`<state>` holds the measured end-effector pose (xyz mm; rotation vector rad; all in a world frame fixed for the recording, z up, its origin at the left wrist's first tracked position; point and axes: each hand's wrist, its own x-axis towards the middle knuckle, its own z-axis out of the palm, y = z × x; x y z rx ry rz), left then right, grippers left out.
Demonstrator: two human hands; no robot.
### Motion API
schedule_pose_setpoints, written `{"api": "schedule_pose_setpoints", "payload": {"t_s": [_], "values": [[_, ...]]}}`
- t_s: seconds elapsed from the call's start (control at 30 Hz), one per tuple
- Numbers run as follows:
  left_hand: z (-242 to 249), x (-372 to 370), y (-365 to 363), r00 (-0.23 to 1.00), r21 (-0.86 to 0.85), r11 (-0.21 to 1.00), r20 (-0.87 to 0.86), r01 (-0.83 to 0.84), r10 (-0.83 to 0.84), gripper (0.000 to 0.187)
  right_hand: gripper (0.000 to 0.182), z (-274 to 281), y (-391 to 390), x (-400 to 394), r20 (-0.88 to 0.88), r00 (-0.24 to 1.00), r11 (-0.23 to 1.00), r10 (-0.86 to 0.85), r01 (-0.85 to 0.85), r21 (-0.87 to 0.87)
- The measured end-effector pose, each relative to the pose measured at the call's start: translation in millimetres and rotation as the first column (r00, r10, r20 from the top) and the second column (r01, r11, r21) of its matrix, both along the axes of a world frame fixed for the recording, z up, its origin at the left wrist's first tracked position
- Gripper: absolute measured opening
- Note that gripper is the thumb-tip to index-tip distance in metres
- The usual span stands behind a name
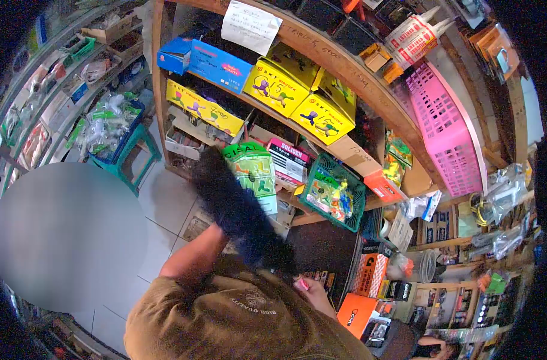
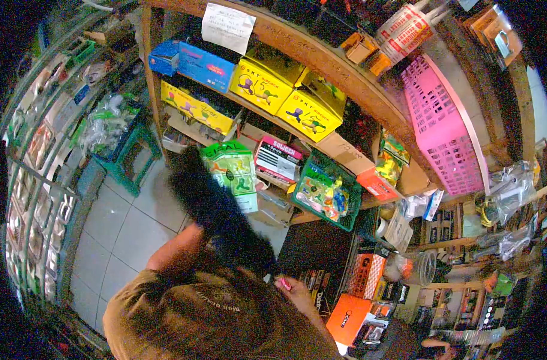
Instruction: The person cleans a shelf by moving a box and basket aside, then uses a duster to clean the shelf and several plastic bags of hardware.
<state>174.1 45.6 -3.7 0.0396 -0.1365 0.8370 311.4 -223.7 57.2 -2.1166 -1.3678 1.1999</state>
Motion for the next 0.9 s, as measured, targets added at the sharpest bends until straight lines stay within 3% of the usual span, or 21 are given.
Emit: {"api": "schedule_pose_setpoints", "payload": {"t_s": [0.03,0.07,0.13,0.2,0.23,0.27,0.33,0.37,0.4,0.43,0.47,0.53,0.6,0.63,0.67,0.7,0.73,0.77,0.8,0.9], "values": [[28.2,-14.5,-9.5,0.991,-0.087,0.988,-0.027,0.127,-0.13,0.071,0.033,-1.5,0.9,-2.3,-0.038,0.993,0.994,-0.109,0.109,0.016],[-11.2,-8.8,-3.5,0.867,0.105,0.986,0.471,0.127,-0.161,0.059,0.034,-2.5,1.7,-3.4,-0.078,0.974,0.976,-0.213,0.216,0.026],[-5.8,-6.1,-6.0,1.0,-0.281,0.96,0.011,0.009,-0.006,0.048,0.035,7.9,1.7,-3.0,0.003,0.993,0.993,-0.117,0.117,0.006],[-104.6,44.8,16.1,0.953,0.153,0.941,0.052,-0.303,0.299,0.047,0.037,10.3,1.4,-1.8,0.078,0.996,0.999,-0.038,0.038,-0.007],[-40.1,17.0,-6.0,0.955,0.167,0.94,0.055,-0.296,0.291,0.047,0.037,9.4,1.6,-0.4,0.021,0.987,0.984,-0.161,0.162,-0.079],[38.9,-7.8,-11.5,0.985,-0.077,0.982,-0.014,0.172,-0.173,0.063,0.037,8.7,1.1,2.1,-0.027,0.959,0.949,-0.281,0.274,-0.157],[13.3,-2.0,-7.7,0.961,-0.125,0.982,0.255,0.14,-0.104,0.07,0.033,-13.4,-9.2,15.2,-0.14,0.932,0.94,-0.335,0.321,-0.112],[0.3,1.2,-5.2,0.92,-0.025,0.991,0.377,0.128,-0.11,0.069,0.032,-12.3,-9.3,16.4,-0.108,0.977,0.983,-0.183,0.182,-0.018],[30.2,0.9,-8.3,0.996,-0.101,0.994,0.085,-0.028,0.037,0.064,0.031,-12.5,-8.0,18.5,-0.061,0.998,0.996,-0.033,0.038,0.077],[57.5,-9.8,-11.6,0.999,-0.017,1.0,-0.043,0.017,-0.018,0.063,0.03,-15.4,-8.6,25.7,-0.188,0.982,0.999,-0.005,0.015,0.052],[73.4,-17.3,-13.7,0.983,0.056,0.996,-0.173,0.072,-0.062,0.063,0.03,-10.2,0.1,22.1,-0.192,0.981,0.998,0.004,0.01,0.07],[27.7,-5.5,-4.3,0.995,-0.137,0.985,0.0,-0.102,0.103,0.055,0.029,3.4,12.3,17.0,-0.142,0.978,0.985,-0.153,0.162,0.052],[24.8,-9.4,-2.2,0.987,-0.08,0.994,0.13,-0.08,0.09,0.054,0.031,-5.6,16.1,22.3,-0.153,0.977,0.983,-0.146,0.161,0.091],[3.5,-4.4,8.6,0.995,-0.182,0.979,0.026,-0.088,0.094,0.063,0.033,-3.8,19.0,24.0,-0.053,0.999,0.987,-0.003,0.012,0.159],[-3.9,-9.0,12.2,0.994,-0.165,0.982,0.03,-0.097,0.103,0.063,0.036,-1.7,24.4,25.3,0.056,0.99,0.966,0.131,-0.14,0.217],[-10.4,-14.4,15.8,0.832,0.362,0.89,-0.371,-0.279,0.412,0.067,0.036,2.3,31.9,27.0,0.061,0.989,0.96,0.134,-0.145,0.24],[-10.7,-18.5,21.3,0.444,0.81,0.569,-0.462,-0.142,0.768,0.072,0.039,8.6,39.7,28.5,-0.064,0.998,0.986,-0.02,0.03,0.162],[12.8,-30.3,17.7,0.834,0.426,0.862,-0.341,-0.276,0.435,0.074,0.042,14.0,47.6,28.4,-0.184,0.965,0.978,-0.185,0.2,0.064],[36.9,-43.0,11.1,0.994,-0.032,0.995,0.039,-0.098,0.099,0.076,0.047,22.7,61.4,27.9,-0.26,0.939,0.968,-0.225,0.245,0.048],[36.4,-70.5,0.5,0.997,0.075,0.995,0.046,-0.065,0.062,0.073,0.051,34.9,109.8,25.0,-0.618,0.711,0.925,-0.337,0.371,-0.077]]}}
